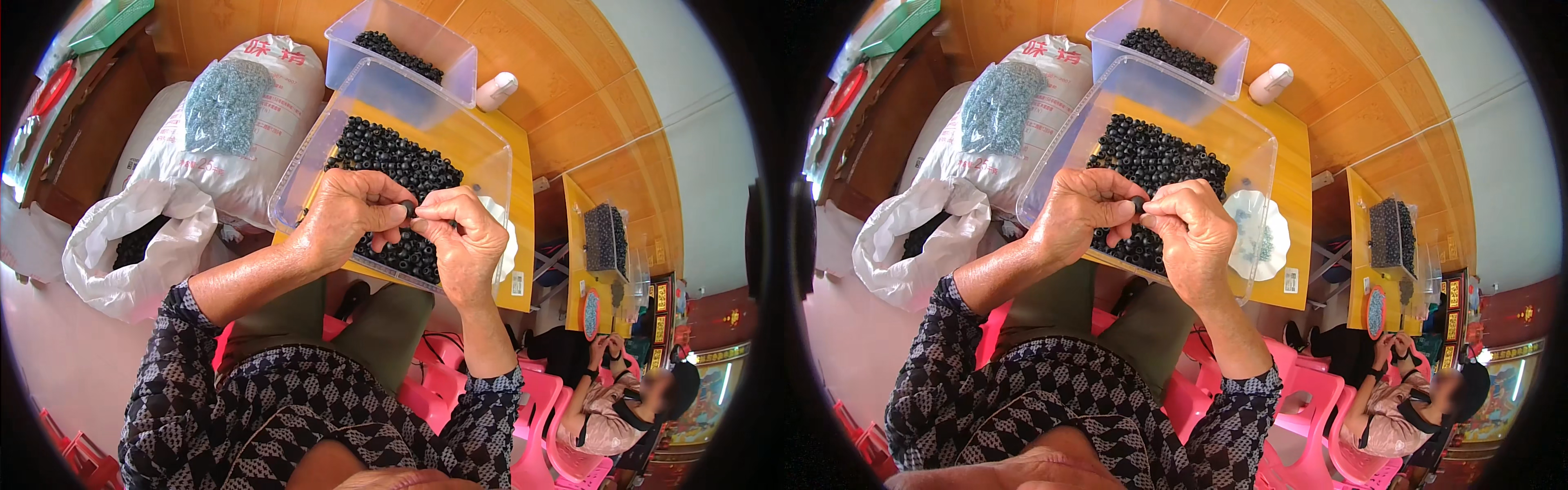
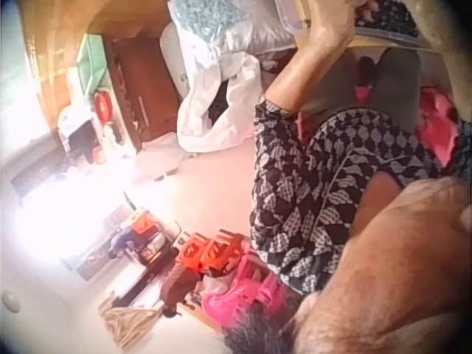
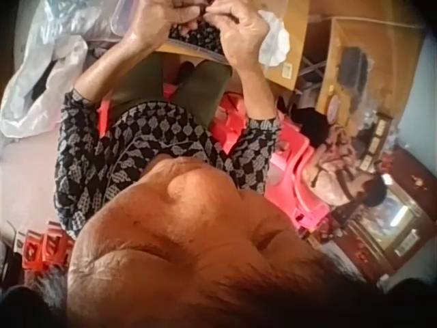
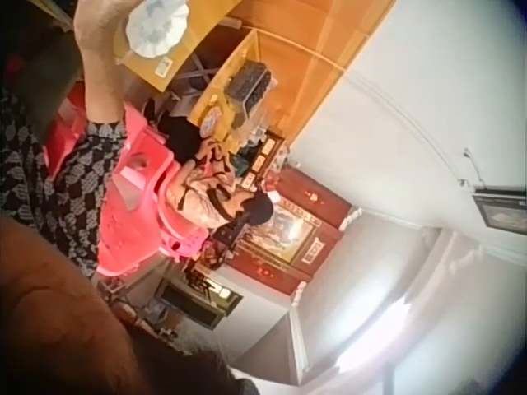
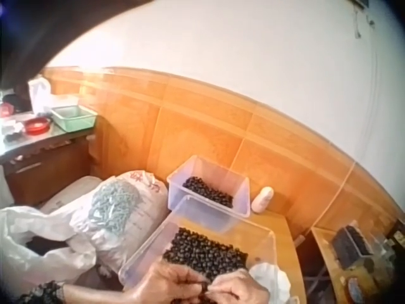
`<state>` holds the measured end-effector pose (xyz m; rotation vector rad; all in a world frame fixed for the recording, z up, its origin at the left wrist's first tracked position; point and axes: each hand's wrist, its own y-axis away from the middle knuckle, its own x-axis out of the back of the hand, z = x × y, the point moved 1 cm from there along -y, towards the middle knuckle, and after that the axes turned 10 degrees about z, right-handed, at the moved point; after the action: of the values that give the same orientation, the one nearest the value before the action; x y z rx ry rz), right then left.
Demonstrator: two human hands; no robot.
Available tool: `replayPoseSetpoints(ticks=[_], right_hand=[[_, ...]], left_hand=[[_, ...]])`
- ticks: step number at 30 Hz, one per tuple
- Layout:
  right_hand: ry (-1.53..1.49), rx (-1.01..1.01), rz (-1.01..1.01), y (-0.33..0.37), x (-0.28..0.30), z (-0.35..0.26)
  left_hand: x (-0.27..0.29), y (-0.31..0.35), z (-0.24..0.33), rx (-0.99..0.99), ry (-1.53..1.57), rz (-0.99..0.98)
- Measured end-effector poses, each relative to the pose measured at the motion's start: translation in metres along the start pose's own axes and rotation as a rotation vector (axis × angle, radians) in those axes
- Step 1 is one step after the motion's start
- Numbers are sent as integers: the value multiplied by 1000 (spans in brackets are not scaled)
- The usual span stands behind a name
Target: Inspecting and sorting small black circular components at a manual workstation.
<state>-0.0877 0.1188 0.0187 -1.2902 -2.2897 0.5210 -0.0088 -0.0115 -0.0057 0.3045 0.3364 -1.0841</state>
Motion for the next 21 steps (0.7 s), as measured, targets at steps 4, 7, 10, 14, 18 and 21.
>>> replayPoseSetpoints(ticks=[4,7,10,14,18,21], right_hand=[[208,360,-124,-7,6,-2],[144,287,-132,-9,5,-5],[79,75,-161,-11,7,-4],[-39,-170,-148,-12,7,-7],[-45,-165,-278,-18,11,-3],[-79,-230,-332,-21,13,-1]], left_hand=[[0,0,2,49,-3,-18],[0,-1,2,90,15,-21],[2,0,1,91,5,-13],[2,0,0,93,37,-25],[1,1,1,117,39,-23],[2,0,0,153,30,-49]])
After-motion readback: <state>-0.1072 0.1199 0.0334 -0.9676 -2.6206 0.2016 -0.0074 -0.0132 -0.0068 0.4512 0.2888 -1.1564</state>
